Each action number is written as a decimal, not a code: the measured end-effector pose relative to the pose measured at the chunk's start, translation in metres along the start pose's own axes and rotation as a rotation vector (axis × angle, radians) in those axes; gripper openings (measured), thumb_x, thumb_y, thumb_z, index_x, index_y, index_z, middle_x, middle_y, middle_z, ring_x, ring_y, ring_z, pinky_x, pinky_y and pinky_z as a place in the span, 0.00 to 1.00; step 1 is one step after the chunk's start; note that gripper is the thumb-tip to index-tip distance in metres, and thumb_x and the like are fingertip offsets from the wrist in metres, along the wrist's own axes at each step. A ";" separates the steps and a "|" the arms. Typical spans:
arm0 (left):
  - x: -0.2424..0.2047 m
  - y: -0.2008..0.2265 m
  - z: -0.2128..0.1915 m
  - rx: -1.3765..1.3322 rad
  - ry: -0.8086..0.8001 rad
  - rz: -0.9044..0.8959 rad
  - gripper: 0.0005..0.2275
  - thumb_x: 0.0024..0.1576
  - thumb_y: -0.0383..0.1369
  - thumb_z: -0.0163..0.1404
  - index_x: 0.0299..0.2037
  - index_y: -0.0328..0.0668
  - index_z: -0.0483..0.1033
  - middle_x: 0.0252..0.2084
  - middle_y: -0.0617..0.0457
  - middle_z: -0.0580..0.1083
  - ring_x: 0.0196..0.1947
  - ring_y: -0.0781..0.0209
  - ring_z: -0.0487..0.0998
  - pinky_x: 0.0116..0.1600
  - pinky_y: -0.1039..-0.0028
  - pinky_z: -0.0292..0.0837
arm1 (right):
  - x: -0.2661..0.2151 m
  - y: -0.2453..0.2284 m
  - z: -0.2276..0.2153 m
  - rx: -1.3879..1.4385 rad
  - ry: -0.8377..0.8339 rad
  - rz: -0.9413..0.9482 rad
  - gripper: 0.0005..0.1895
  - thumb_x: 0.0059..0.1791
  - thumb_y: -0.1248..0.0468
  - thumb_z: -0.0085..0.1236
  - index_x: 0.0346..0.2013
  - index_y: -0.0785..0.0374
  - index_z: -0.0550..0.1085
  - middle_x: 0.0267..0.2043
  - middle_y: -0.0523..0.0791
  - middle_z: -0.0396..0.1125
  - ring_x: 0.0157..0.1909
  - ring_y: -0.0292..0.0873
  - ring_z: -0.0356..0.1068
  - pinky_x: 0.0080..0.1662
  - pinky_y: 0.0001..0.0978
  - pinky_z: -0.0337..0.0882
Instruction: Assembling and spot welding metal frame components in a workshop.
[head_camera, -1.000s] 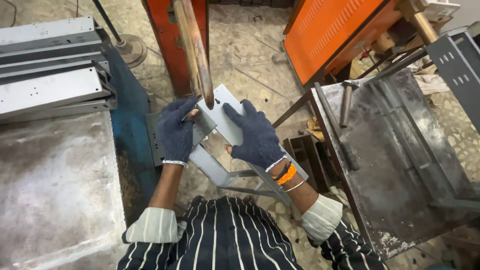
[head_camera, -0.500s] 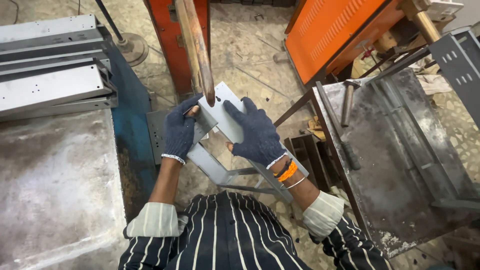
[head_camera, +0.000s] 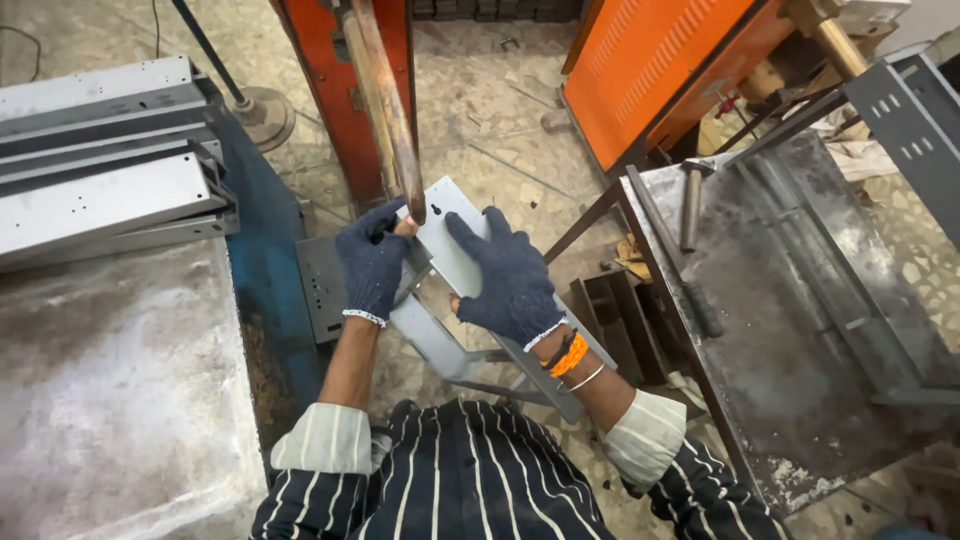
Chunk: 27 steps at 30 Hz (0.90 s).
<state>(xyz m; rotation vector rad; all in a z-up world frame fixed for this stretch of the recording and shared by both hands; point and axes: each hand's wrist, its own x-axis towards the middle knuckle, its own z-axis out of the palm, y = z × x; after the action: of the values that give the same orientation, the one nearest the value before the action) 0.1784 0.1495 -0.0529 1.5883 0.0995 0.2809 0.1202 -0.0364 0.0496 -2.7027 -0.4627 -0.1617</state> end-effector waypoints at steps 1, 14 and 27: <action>0.001 0.002 0.000 0.001 -0.007 0.001 0.13 0.55 0.28 0.61 0.50 0.36 0.83 0.36 0.53 0.80 0.34 0.72 0.76 0.41 0.77 0.74 | 0.000 0.000 0.001 0.001 0.004 0.006 0.54 0.28 0.51 0.73 0.69 0.45 0.64 0.67 0.61 0.57 0.49 0.63 0.68 0.51 0.51 0.71; 0.009 0.034 0.000 0.034 -0.068 0.042 0.27 0.53 0.22 0.56 0.64 0.35 0.67 0.44 0.45 0.79 0.42 0.62 0.80 0.48 0.74 0.75 | -0.004 -0.006 0.005 -0.048 0.011 0.024 0.54 0.30 0.49 0.73 0.70 0.46 0.63 0.67 0.63 0.56 0.49 0.64 0.68 0.51 0.52 0.71; 0.033 0.000 0.008 -0.163 0.002 -0.107 0.21 0.45 0.15 0.51 0.51 0.27 0.76 0.43 0.45 0.80 0.41 0.60 0.81 0.46 0.74 0.77 | -0.007 -0.003 0.023 -0.043 0.126 0.045 0.54 0.34 0.43 0.72 0.71 0.47 0.60 0.69 0.64 0.54 0.53 0.66 0.67 0.53 0.55 0.69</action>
<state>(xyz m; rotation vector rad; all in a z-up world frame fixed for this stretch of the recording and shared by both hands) 0.2126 0.1493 -0.0493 1.4159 0.1592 0.2017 0.1142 -0.0268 0.0280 -2.7219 -0.3645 -0.3301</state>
